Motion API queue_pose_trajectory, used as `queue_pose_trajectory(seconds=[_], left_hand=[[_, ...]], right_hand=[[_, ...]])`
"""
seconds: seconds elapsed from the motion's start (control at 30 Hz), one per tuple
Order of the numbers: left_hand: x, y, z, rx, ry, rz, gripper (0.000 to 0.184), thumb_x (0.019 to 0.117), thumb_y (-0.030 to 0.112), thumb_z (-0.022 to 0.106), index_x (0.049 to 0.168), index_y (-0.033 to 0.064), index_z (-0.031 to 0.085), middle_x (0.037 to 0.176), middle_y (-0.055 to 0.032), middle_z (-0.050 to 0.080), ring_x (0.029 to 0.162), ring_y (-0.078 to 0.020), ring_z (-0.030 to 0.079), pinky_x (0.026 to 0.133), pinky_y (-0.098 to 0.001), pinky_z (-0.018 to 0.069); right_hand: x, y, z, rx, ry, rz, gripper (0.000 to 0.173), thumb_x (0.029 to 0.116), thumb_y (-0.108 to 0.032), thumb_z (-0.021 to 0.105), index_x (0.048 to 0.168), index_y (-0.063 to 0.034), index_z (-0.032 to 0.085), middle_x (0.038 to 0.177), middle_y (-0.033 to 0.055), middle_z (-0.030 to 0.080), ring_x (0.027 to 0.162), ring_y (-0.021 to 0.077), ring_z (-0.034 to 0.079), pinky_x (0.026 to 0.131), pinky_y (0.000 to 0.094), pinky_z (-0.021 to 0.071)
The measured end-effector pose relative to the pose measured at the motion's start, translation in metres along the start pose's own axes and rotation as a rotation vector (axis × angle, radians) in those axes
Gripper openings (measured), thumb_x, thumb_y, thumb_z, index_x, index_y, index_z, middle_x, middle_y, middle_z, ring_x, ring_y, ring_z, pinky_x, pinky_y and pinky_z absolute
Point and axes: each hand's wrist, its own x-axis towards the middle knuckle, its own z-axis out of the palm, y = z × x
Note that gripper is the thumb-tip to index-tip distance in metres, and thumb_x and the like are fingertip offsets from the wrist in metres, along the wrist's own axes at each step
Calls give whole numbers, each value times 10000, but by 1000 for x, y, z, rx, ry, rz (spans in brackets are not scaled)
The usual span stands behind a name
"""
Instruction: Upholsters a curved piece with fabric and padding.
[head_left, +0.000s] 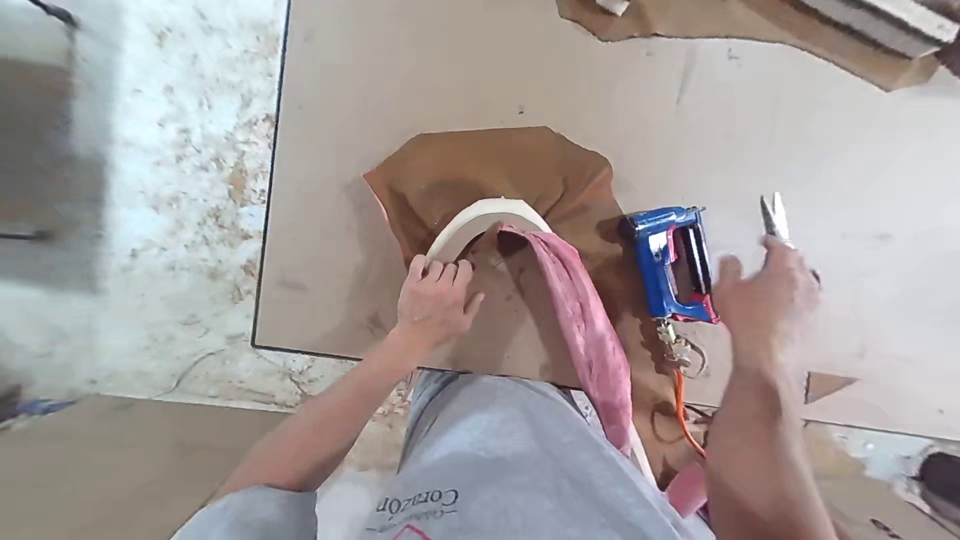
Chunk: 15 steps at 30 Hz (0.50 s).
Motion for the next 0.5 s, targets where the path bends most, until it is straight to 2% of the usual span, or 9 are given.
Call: queue_pose_trajectory(seconds=[0.03,0.1,0.17,0.23,0.3,0.33,0.4,0.5], left_hand=[[5,6,-3,16,-11,-54,609,972,578,491,1205,40,654,957,-161,742,903,-351,719,1032,-583,448],[26,18,-5,6,10,-151,535,911,509,603,1174,46,651,1019,-189,726,971,-382,707,1005,-598,458],[47,23,1,0,34,-228,512,813,375,702,1204,50,639,1179,-223,664,1103,-420,645,953,-620,465],[58,19,8,-20,28,-289,497,802,277,726,1215,24,618,1325,-251,579,1207,-443,584,928,-620,476],[58,10,18,-31,152,-271,361,839,205,726,1134,10,653,1322,-239,597,1175,-426,616,883,-582,516],[56,5,24,-46,227,-236,293,852,166,721,1105,24,678,1327,-219,618,1173,-404,633,887,-562,531],[54,-2,37,-48,369,-114,189,917,127,653,1081,57,715,1337,-172,659,1177,-352,669,907,-499,570],[53,-6,44,-92,449,-10,232,935,44,578,1085,44,755,1260,-125,722,1149,-300,702,937,-441,587]], right_hand=[[-11,-31,8,62,-26,-98,552,1010,-395,557,1447,-58,537,1360,297,592,1219,503,594,968,728,457],[-29,-98,30,154,-104,-325,511,985,-393,613,1416,-119,588,1357,185,630,1211,384,632,961,651,513],[-44,-148,57,177,-171,-521,572,947,-420,668,1430,-128,573,1436,143,585,1310,342,571,1032,597,489],[-55,-176,80,196,-154,-622,627,887,-376,741,1441,-140,569,1494,128,542,1390,326,502,1117,561,420],[-59,-187,101,176,-142,-655,630,880,-277,746,1463,-146,547,1538,141,493,1441,343,441,1140,570,383],[-59,-187,111,180,-103,-670,594,885,-199,723,1452,-141,557,1531,151,497,1434,357,449,1120,579,404],[-55,-182,126,211,16,-667,507,907,-64,633,1402,-172,605,1492,123,547,1380,341,518,1068,555,462],[-53,-173,131,237,60,-609,480,942,-43,586,1381,-234,620,1467,63,577,1249,321,615,929,522,535]])
